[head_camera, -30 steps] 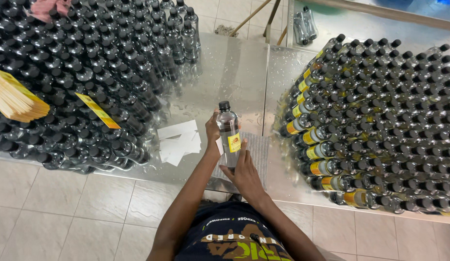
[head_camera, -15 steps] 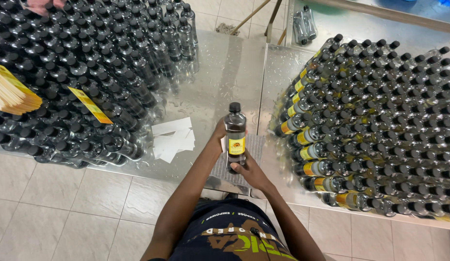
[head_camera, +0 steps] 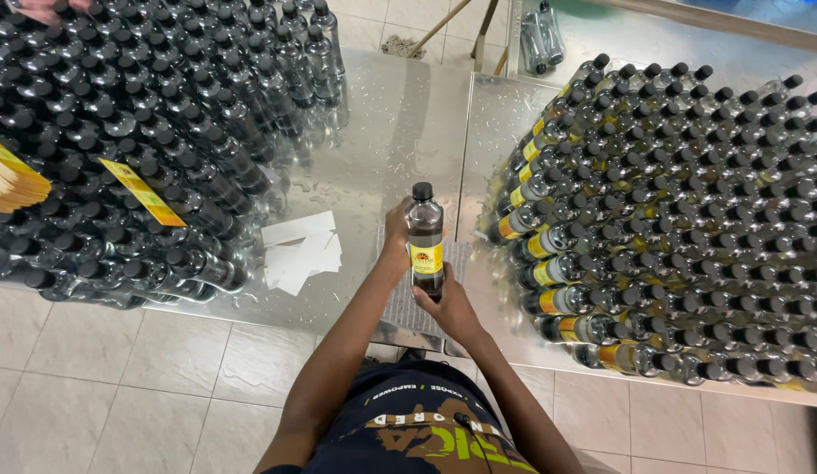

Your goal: The person manually applies labels to plastic bottles by aligning a sticker label onto the center of each bottle, pressing it down, and then rotating the bottle to ensure the label is fully adhered.

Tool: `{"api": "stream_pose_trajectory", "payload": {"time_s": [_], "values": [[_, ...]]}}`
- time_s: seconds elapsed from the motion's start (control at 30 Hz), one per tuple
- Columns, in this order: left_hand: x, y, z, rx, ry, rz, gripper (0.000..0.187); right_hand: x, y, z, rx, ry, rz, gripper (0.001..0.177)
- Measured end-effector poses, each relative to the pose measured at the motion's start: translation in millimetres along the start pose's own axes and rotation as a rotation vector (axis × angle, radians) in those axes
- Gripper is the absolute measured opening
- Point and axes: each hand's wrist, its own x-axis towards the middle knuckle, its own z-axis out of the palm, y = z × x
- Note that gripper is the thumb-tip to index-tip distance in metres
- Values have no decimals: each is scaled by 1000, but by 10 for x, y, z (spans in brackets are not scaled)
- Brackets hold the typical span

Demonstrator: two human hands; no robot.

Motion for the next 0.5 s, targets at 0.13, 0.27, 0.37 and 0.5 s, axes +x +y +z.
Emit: {"api": "stream_pose_trajectory", "payload": {"time_s": [0.13, 0.27, 0.37, 0.5], "values": [[-31, -10, -2, -17, 64, 63, 35, 0, -71, 32, -120, 31, 57, 76], [-18, -6, -32, -82, 75, 106, 33, -60, -281, 79, -156, 72, 88, 82], [-42, -32, -4, -94, 54, 179, 30, -119, -297, 27, -165, 73, 79, 86], [-77, -96, -13, 75, 14, 233, 44, -124, -76, -29, 130, 18, -61, 80]]}}
